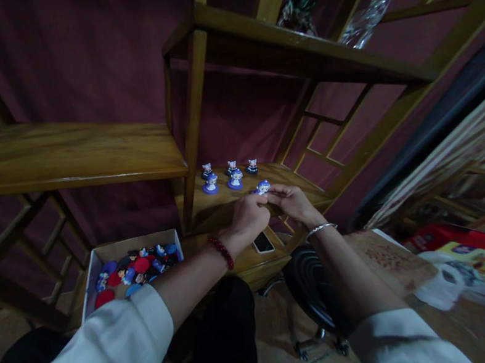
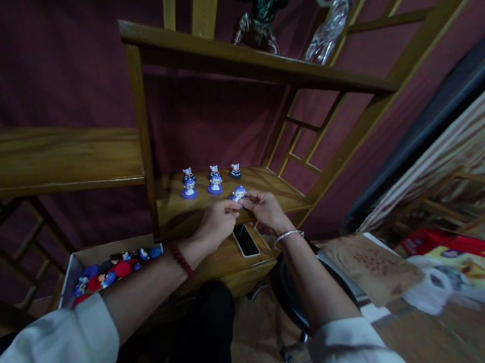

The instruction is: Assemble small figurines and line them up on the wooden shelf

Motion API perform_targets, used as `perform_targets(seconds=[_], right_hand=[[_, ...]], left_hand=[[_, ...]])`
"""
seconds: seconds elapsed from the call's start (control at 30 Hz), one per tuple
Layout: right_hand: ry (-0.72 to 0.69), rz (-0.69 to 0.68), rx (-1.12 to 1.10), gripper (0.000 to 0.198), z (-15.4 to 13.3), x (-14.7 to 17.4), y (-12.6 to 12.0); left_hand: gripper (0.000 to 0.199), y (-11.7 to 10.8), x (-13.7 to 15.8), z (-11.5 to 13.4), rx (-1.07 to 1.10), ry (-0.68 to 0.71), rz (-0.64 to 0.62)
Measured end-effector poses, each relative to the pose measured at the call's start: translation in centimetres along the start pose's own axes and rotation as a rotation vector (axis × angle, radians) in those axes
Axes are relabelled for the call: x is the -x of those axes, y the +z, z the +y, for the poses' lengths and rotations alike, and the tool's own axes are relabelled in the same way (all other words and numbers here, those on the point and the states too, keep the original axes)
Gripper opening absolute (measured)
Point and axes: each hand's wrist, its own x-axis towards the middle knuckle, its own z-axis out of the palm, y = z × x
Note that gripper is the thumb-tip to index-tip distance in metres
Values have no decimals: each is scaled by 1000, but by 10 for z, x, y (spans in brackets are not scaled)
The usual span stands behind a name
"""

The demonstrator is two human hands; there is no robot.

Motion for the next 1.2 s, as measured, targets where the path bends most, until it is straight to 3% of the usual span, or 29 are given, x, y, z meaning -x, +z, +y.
perform_targets(seconds=[0.4, 0.77, 1.2], right_hand=[[-42, 36, 88, 36, 11, -24, -9], [50, 72, 41, 34, 27, -46, -17], [40, 67, 26, 32, 35, -65, -14]], left_hand=[[24, 11, -9, 16, -326, 142, -31], [31, 15, -18, 23, -767, 233, -172], [41, 25, -35, 1, -860, 231, -164]])
